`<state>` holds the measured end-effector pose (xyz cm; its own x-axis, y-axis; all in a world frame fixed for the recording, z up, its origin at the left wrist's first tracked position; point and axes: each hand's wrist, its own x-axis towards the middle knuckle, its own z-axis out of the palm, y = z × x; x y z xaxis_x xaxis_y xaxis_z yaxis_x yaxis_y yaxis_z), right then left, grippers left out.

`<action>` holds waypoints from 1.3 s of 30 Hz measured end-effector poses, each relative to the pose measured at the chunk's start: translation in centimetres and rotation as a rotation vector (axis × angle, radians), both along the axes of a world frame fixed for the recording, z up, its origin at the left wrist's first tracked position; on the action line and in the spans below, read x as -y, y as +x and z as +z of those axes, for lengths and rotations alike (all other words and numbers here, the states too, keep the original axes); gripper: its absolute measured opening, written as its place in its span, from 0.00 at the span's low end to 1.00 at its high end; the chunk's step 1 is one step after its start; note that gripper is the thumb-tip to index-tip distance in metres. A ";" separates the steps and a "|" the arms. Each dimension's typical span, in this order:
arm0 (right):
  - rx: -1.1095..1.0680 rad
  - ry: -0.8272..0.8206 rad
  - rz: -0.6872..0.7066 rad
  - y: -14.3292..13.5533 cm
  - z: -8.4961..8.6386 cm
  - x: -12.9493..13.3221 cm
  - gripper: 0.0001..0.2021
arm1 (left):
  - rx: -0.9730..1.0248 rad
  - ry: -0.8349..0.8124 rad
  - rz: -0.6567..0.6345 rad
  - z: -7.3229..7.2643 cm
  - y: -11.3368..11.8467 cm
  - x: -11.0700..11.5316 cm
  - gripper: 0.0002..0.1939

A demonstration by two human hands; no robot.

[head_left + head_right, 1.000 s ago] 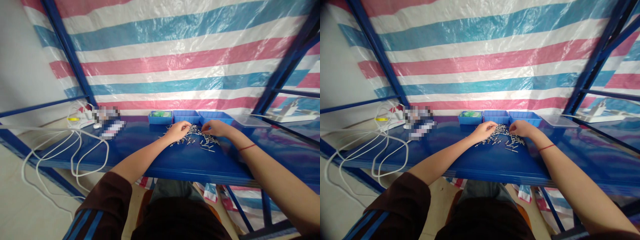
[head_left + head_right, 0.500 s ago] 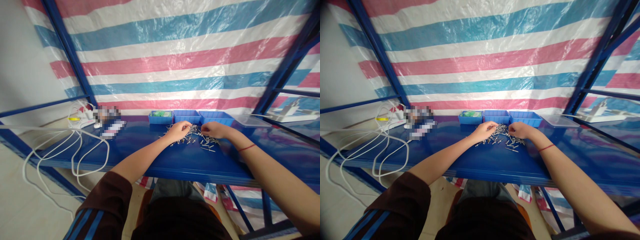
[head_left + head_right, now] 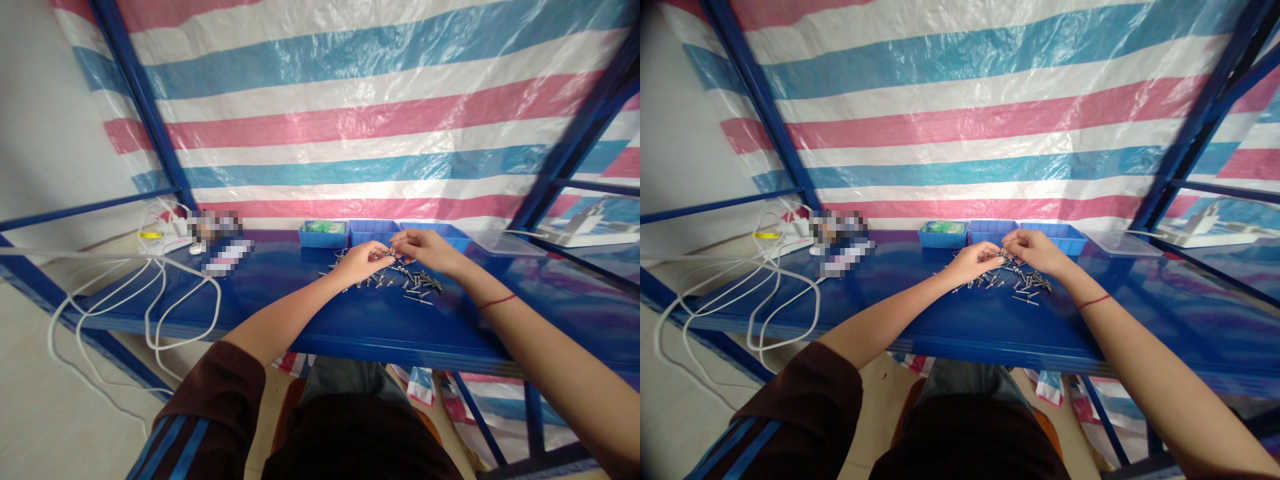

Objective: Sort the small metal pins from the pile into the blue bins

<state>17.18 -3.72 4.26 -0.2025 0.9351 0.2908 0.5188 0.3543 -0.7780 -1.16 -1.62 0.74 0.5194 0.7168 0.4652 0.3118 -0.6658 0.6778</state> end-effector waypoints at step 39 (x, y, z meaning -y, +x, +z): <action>-0.318 -0.059 0.047 -2.7 -0.8 0.6 0.12 | 0.001 0.047 0.035 0.1 -0.5 -1.3 0.10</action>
<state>14.52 -4.37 3.46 -0.1536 0.9441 0.2917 0.2310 0.3214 -0.9183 -1.68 -0.31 0.87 0.4937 0.7119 0.4994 0.3347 -0.6856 0.6465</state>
